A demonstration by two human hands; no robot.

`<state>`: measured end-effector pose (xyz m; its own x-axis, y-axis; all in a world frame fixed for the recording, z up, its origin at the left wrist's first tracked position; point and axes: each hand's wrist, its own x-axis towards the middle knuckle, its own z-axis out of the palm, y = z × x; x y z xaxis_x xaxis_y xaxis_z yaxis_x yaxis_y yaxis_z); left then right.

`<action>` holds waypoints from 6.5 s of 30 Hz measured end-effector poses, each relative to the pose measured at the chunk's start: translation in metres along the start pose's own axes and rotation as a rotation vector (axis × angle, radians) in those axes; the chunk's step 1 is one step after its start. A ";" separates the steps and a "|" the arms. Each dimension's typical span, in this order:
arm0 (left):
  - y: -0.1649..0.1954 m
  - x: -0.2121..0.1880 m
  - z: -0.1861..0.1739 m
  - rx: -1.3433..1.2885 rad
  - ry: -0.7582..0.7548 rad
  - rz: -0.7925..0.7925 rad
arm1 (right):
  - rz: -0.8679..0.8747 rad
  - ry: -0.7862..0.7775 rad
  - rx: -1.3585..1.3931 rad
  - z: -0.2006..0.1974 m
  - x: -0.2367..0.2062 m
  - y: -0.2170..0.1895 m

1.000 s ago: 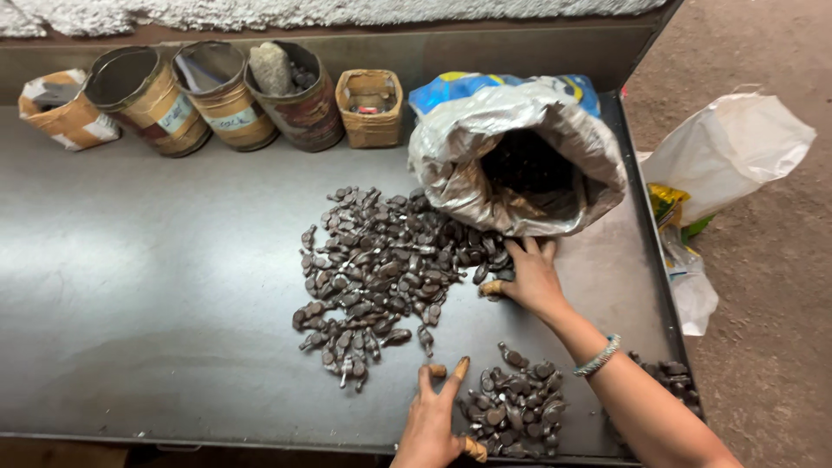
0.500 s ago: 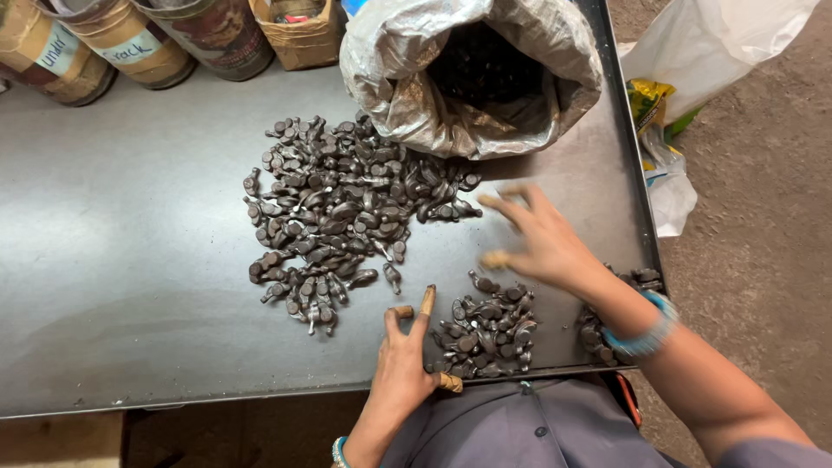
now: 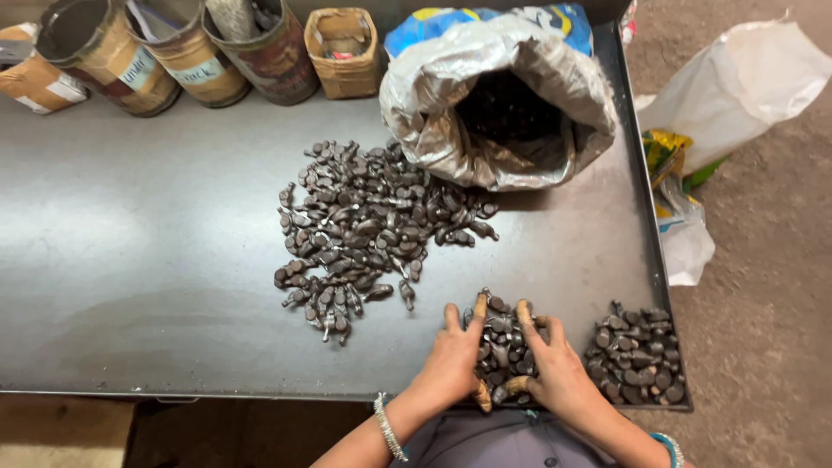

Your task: The person picks small dark metal castings one at a time from a pile on a metal table, turns each piece over in their fingers, and places it into one of several piles on the table. Near the end they sweep pieces together and another person reaches into the frame.

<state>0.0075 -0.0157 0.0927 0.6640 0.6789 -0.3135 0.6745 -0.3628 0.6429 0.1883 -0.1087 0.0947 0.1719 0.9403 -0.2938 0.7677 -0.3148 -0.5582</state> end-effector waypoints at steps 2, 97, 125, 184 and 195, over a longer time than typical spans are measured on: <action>0.002 0.016 0.007 0.020 0.016 0.015 | -0.025 0.005 -0.009 -0.003 0.011 0.003; -0.030 0.017 -0.037 -0.184 0.452 0.078 | -0.480 0.287 -0.089 -0.040 0.019 -0.020; 0.018 -0.007 -0.023 -0.082 0.710 0.029 | -0.020 0.143 1.313 0.007 0.024 0.048; -0.053 0.020 0.022 -1.763 0.437 -0.320 | 0.122 0.057 1.174 0.029 0.026 0.058; -0.040 0.018 0.017 -1.767 0.437 -0.271 | 0.231 -0.242 1.695 0.016 0.024 0.066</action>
<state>-0.0023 -0.0001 0.0490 0.2915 0.8000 -0.5244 -0.5423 0.5898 0.5983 0.2335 -0.1090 0.0384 -0.0351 0.8703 -0.4913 -0.7374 -0.3544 -0.5750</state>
